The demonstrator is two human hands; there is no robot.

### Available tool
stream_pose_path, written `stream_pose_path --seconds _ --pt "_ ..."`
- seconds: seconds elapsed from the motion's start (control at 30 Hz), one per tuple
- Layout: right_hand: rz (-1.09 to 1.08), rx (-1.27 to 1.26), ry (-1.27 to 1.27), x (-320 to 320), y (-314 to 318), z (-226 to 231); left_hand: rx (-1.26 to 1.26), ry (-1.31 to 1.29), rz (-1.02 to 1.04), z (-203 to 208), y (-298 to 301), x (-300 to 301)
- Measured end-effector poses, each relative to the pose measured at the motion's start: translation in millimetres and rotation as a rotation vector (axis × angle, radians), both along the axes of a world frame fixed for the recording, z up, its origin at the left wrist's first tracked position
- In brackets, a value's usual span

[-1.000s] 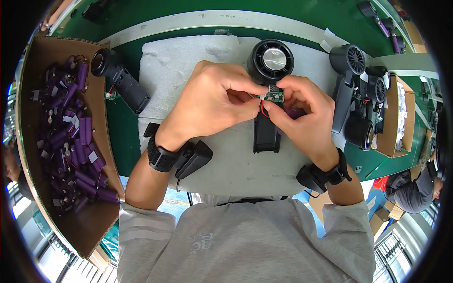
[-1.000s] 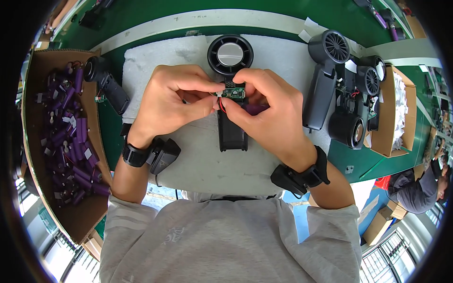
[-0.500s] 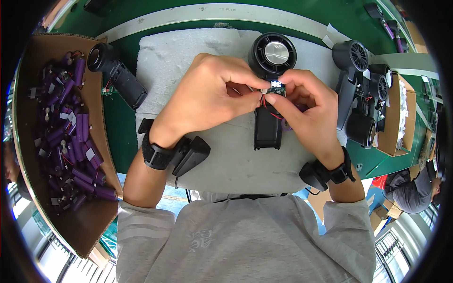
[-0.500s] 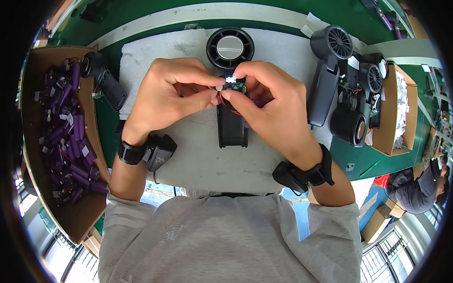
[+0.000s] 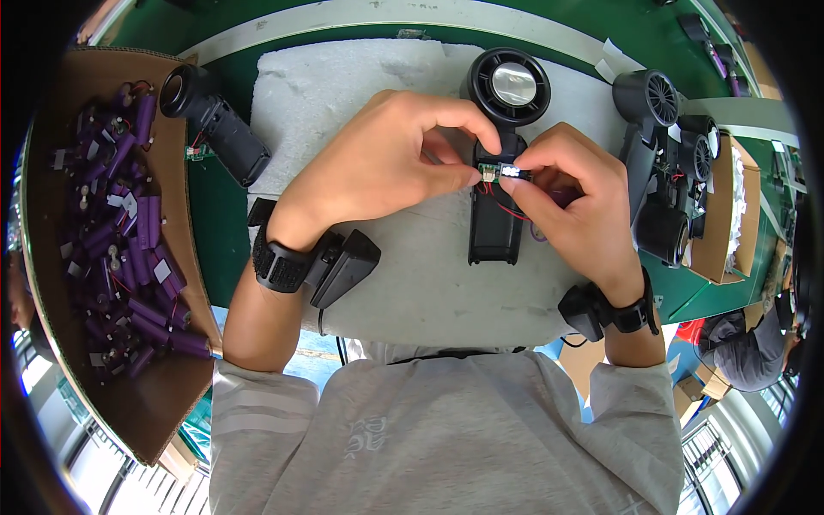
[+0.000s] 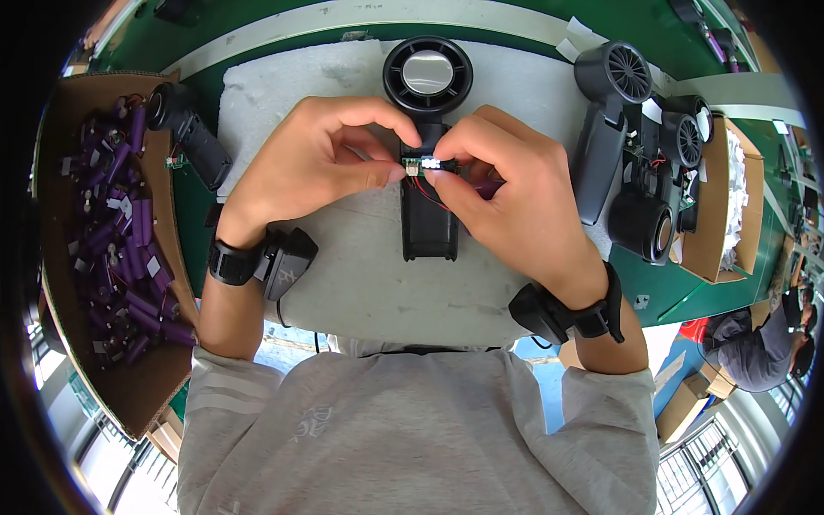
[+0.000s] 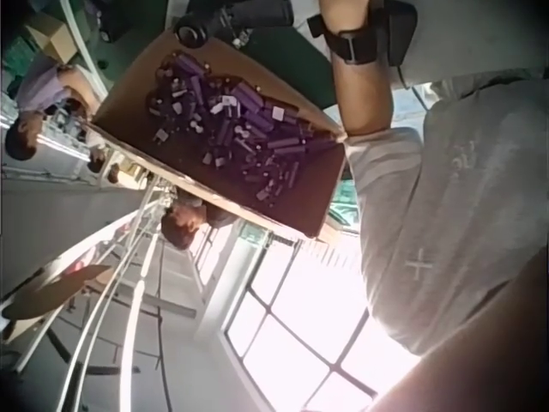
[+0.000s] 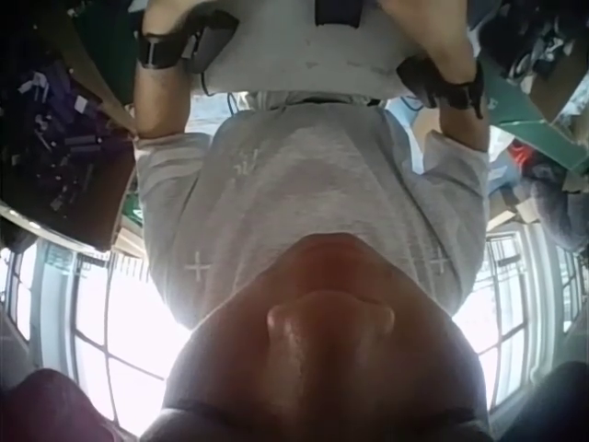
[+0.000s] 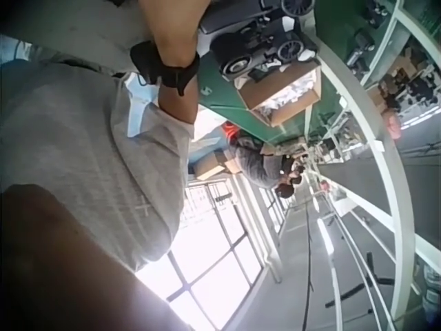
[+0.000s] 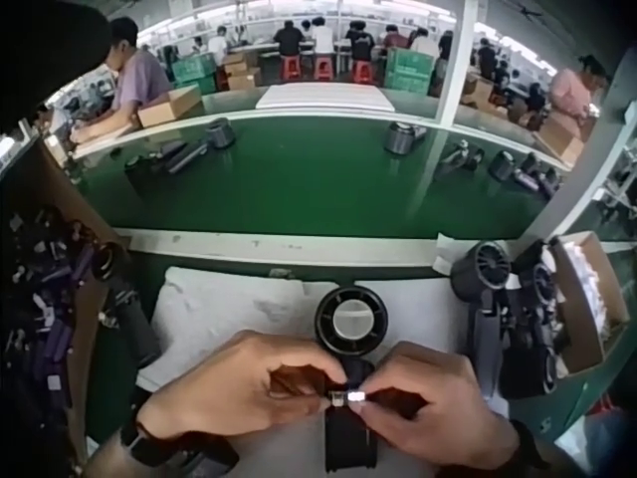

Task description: The person picks up a battery pack from a box, connects its wire to a circuit board, and fits both components into a handheld fan housing. They press the battery pack into place, set the unit aside, and repeat the process with another fan.

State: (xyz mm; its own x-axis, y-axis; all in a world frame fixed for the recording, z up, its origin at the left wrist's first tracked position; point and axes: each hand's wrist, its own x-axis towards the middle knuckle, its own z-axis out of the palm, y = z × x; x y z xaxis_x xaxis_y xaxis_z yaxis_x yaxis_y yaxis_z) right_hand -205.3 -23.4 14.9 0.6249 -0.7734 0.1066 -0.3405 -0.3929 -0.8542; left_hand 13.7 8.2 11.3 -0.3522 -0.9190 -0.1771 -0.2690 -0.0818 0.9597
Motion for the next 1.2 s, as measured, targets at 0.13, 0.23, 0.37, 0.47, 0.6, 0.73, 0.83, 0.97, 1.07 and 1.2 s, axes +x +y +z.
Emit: stream_pose_path --seconds 0.13,0.23,0.37,0.47,0.6,0.73,0.83,0.97,1.07,1.2 --pt "-0.001 -0.104 0.002 1 1 -1 -0.016 0.088 0.029 -5 1 -1" --pt "-0.015 -0.193 -0.024 3 1 -4 -0.051 0.141 0.036 -7 2 -2" --pt "-0.052 -0.194 -0.017 5 3 -4 -0.038 0.17 0.034 -7 2 -2" --pt "-0.067 -0.198 -0.017 5 4 -5 0.003 0.138 0.002 -1 1 0" --pt "-0.083 -0.219 -0.025 6 5 -6 0.027 0.12 -0.013 -1 0 0" --pt "-0.078 -0.241 -0.032 6 3 -7 0.045 0.118 -0.005 -1 -1 -1" --pt "-0.082 -0.245 -0.027 5 2 -7 0.024 0.117 0.005 -3 -1 -2" --pt "-0.104 -0.226 -0.004 6 2 -6 -0.03 0.085 0.035 0 0 -4" --pt "-0.137 -0.221 0.046 6 3 -4 -0.05 0.058 0.05 3 0 -5" --pt "-0.147 -0.138 -0.009 7 2 -7 -0.329 -0.055 -0.012 -4 1 -5"
